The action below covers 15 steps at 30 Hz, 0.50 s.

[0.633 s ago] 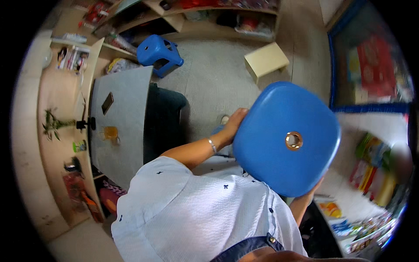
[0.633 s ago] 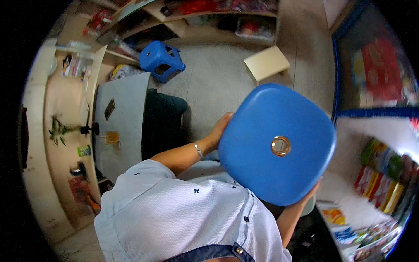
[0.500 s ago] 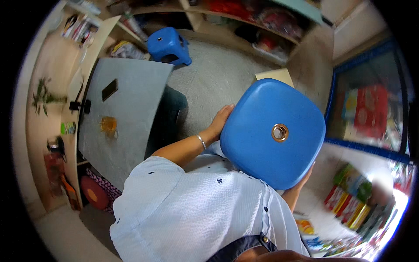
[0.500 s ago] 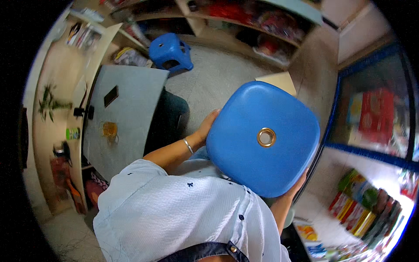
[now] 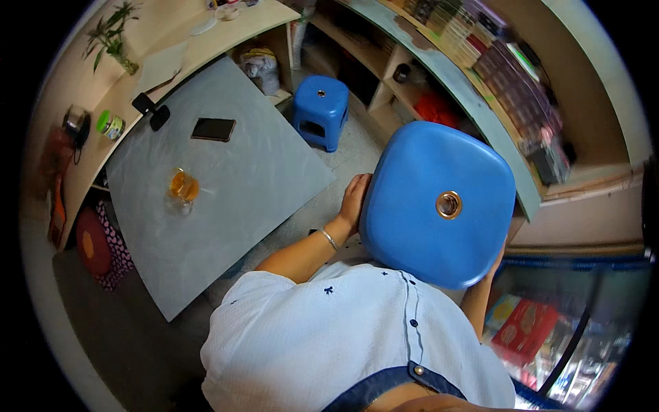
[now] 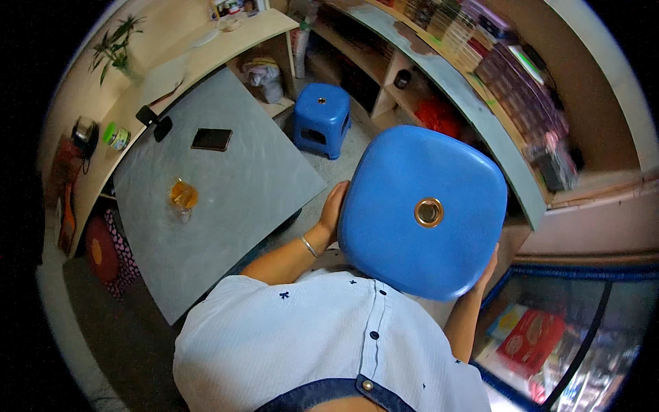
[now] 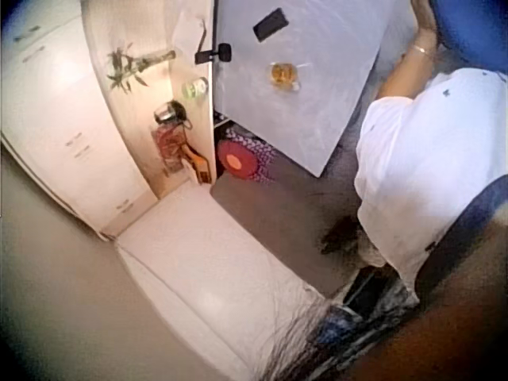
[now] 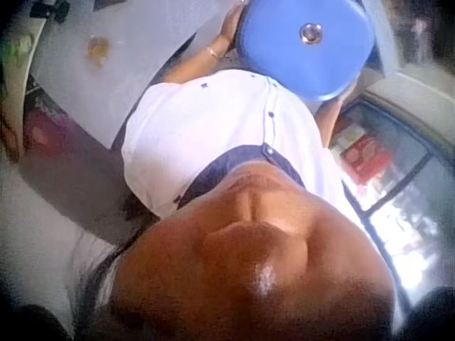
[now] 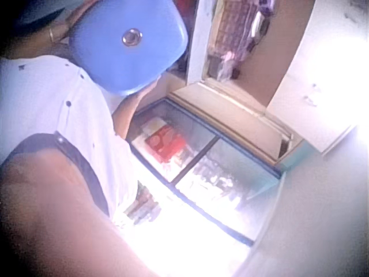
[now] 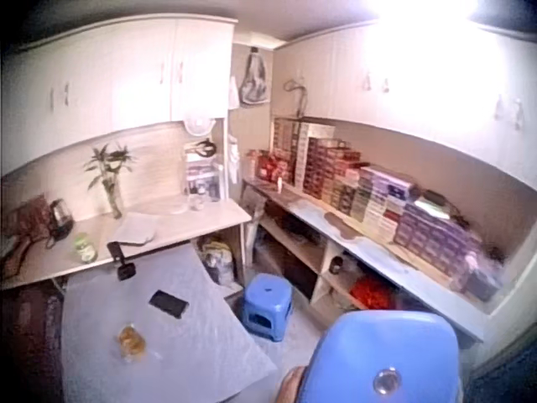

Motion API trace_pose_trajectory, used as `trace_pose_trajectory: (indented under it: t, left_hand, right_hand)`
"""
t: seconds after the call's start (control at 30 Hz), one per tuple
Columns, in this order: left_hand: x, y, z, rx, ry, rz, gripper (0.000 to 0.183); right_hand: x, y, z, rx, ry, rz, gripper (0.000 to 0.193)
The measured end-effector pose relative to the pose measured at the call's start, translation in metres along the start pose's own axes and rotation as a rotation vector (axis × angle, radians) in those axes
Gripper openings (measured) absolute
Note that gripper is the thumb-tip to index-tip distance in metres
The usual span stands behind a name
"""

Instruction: The person sweeps the floor using a broom and a dustpan, moves stools, handles a backpack, and adjusts a small fan and a wooden board.

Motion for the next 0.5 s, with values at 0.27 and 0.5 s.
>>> trace_pose_trajectory:
  t: [0.27, 0.5]
  left_hand:
    - [-0.006, 0.121, 0.022, -0.518, 0.214, 0.266, 0.038]
    - [-0.041, 0.186, 0.018, -0.853, 0.010, 0.323, 0.047]
  right_hand:
    - [-0.073, 0.326, 0.024, 0.415, -0.515, 0.200, 0.049]
    - [-0.097, 0.426, 0.228, 0.619, -0.262, 0.642, 0.061]
Point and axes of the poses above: each hand's wrist, its own y-axis towards the middle knuckle, its own z-axis out of the palm, x = y × z, the point moved 5 cm from there along y, towards the middle knuckle, and after that the axes turned 3 degrees about y, right-handed, at the moved point
